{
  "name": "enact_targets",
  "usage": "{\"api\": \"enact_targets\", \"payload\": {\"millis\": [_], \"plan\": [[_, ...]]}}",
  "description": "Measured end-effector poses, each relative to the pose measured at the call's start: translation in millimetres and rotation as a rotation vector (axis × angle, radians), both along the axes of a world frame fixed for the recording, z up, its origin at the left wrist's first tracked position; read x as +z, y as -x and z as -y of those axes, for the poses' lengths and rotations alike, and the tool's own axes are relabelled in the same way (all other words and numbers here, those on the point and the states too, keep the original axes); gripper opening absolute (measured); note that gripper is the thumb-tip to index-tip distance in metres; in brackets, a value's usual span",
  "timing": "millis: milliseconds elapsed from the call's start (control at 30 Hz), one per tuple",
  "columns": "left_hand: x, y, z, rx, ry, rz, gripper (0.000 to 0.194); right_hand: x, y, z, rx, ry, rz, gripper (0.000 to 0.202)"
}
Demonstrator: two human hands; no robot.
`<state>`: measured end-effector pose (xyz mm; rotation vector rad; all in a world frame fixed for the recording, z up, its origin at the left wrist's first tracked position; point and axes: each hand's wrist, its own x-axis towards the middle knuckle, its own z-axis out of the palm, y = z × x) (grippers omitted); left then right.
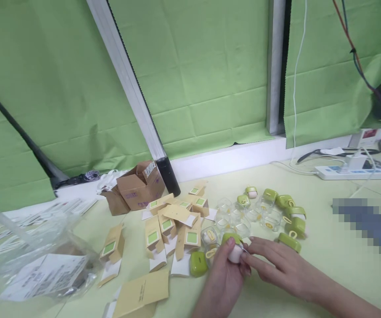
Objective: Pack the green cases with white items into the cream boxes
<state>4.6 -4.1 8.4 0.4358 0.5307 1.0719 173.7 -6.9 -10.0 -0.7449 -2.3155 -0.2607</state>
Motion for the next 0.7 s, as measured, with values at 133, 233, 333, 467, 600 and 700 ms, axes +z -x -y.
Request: {"api": "enact_targets", "payload": {"millis": [133,233,333,467,600,700], "plan": [[-0.9,-2.3,1.4,-0.004,-0.002,-0.025,0.028,5.2,-1.6,-0.1,0.003,0.035,0.003,0.041],[-5.0,-3.2,2.1,-0.002,-0.009,-0.040,0.030,8.1,0.0,-0.5,0.108,0.007,0.028,0.040],[-7.5,-3.3,3.4,0.006,-0.028,-0.051,0.030,7.2,2.3,0.1,0.120,-0.055,0.038,0.033],[-4.2,-2.5,6.1,-0.012,-0.031,-0.069,0.026,7.3,6.8,3.5,0.092,-0.072,0.047,0.026],[1.6,0.9,6.2,-0.021,-0.015,-0.058,0.019,9.9,9.1,5.2,0.102,-0.056,-0.005,0.025],[3.7,6.0,2.0,-0.027,-0.039,-0.065,0.016,7.5,6.9,1.7,0.071,0.001,0.042,0.025]]}}
